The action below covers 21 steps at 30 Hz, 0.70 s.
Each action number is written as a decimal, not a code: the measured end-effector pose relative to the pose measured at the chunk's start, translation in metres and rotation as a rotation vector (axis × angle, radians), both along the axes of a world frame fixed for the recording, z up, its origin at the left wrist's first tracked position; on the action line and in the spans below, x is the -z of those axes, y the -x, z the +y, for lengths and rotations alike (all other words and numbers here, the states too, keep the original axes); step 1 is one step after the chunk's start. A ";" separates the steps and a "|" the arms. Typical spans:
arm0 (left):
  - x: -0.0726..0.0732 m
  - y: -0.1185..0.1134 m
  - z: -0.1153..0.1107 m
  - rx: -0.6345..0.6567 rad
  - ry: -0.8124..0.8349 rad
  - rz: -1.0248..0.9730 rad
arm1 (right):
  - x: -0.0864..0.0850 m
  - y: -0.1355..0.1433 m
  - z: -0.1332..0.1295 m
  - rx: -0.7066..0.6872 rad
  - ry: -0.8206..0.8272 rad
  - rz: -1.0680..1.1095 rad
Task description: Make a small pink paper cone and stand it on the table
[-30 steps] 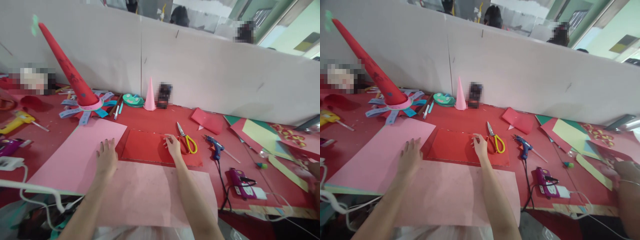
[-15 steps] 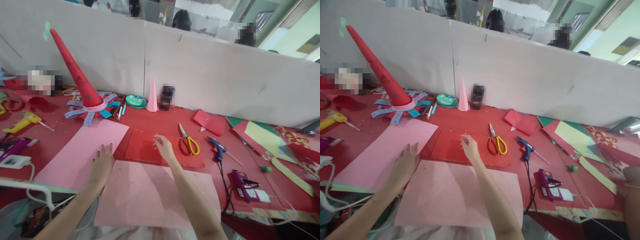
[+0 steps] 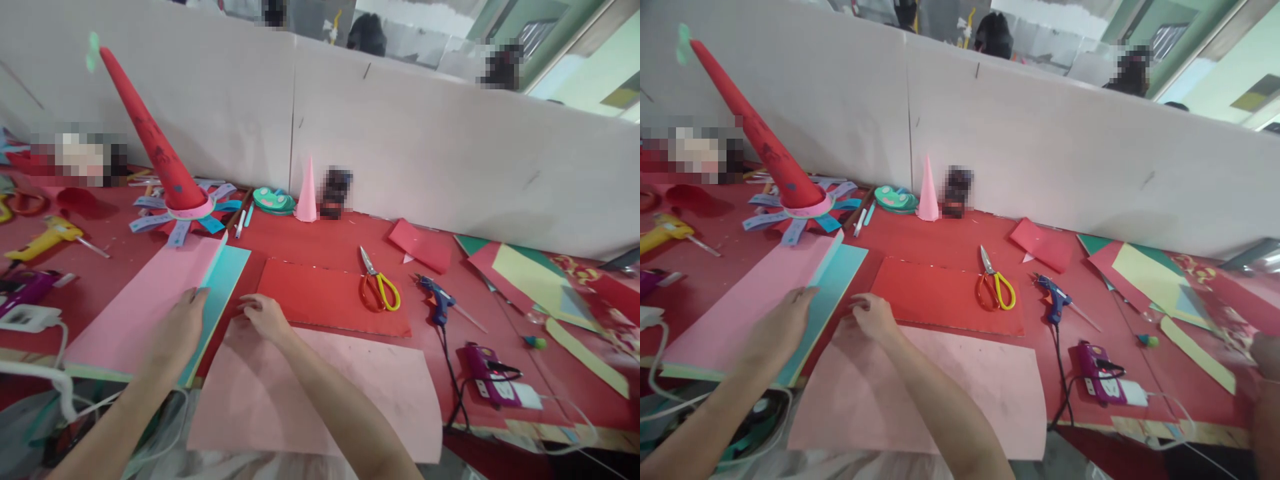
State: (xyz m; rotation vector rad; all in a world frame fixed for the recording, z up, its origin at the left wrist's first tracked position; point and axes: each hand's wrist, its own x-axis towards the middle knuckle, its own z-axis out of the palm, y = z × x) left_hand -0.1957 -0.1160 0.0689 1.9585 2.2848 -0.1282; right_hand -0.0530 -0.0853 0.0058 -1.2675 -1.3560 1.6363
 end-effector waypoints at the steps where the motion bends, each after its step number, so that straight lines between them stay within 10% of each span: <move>1: 0.001 0.002 0.000 -0.002 0.009 0.009 | 0.001 0.003 0.000 -0.009 -0.013 -0.013; 21: 0.009 0.001 -0.003 0.166 0.050 0.165 | 0.013 0.019 -0.013 0.040 -0.119 -0.020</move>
